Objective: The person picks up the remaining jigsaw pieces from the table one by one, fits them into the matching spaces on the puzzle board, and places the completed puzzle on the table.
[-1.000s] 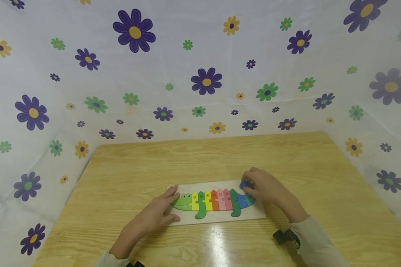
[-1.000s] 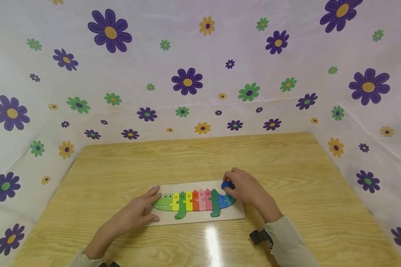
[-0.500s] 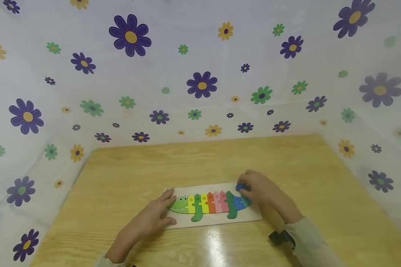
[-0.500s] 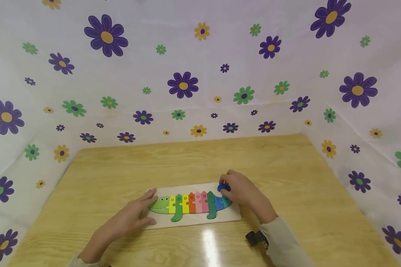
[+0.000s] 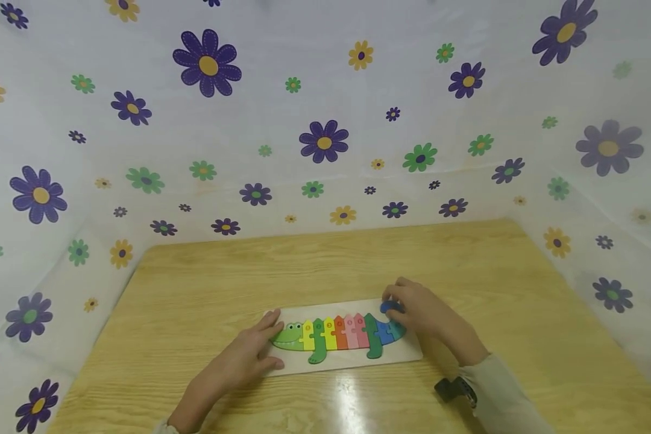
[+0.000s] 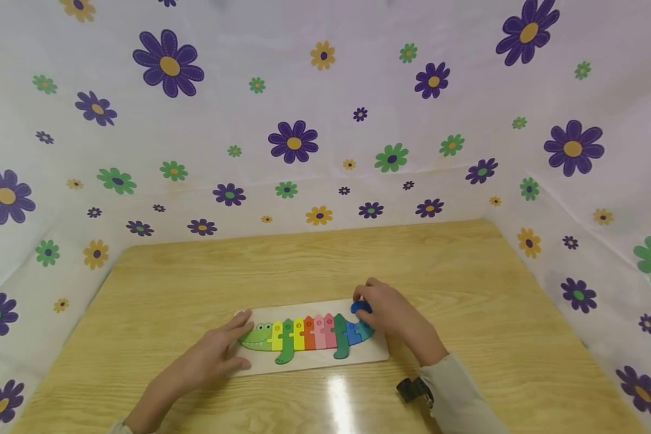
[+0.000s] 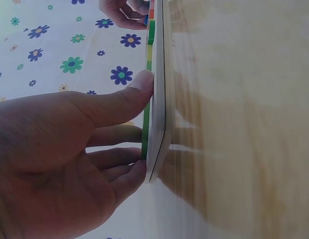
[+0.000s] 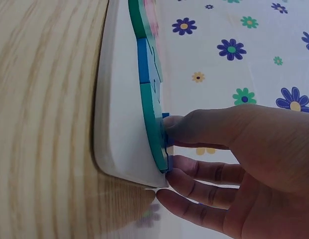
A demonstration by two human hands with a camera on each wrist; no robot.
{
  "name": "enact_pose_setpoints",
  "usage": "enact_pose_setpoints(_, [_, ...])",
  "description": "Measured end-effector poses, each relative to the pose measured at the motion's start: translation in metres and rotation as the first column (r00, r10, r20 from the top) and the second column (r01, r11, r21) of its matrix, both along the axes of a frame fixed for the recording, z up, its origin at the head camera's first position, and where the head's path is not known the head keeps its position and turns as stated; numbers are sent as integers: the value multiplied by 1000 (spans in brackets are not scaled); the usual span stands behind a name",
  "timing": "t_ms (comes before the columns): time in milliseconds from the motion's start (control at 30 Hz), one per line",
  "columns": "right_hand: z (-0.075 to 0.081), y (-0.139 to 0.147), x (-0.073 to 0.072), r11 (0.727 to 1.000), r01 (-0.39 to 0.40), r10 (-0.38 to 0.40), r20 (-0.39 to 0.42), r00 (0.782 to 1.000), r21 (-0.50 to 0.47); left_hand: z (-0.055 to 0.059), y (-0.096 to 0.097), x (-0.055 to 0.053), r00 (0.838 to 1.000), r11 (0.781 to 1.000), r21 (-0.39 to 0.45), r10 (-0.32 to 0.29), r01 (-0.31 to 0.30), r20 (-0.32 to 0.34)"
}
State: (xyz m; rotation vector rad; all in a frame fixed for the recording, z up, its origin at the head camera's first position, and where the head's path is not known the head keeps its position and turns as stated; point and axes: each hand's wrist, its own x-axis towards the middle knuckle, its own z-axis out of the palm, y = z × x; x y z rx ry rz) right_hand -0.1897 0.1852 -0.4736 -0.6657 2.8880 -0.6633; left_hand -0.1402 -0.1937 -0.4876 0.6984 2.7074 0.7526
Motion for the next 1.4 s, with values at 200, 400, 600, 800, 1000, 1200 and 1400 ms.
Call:
enact_pose_setpoints(200, [-1, -3, -2, 1000, -15, 15, -43, 999, 1, 0, -1, -2, 1000, 1000, 0, -1, 1, -4])
enact_pose_setpoints(400, [-2, -6, -3, 1000, -4, 5, -57, 998, 16, 0, -2, -4, 1000, 1000, 3, -4, 4, -6])
enact_pose_setpoints(600, [-1, -6, -2, 999, 6, -3, -74, 997, 47, -1, -2, -4, 1000, 1000, 3, -3, 3, -17])
enact_pose_setpoints(800, [2, -4, -4, 998, -40, 46, -128, 991, 52, -2, -3, -4, 999, 999, 30, -19, 20, -36])
enact_pose_setpoints(1000, [2, -3, -4, 998, -22, 27, -92, 995, 56, -2, -2, -3, 999, 999, 36, -18, 19, -27])
enact_pose_setpoints(1200, [3, 2, -6, 1000, 1, 0, -44, 999, 27, -2, 0, -6, 1000, 1000, -4, -7, 7, -24])
enact_pose_setpoints(1400, [6, 11, -8, 999, 42, -43, -55, 998, -9, -3, -2, -8, 1000, 1000, 13, -9, 9, -12])
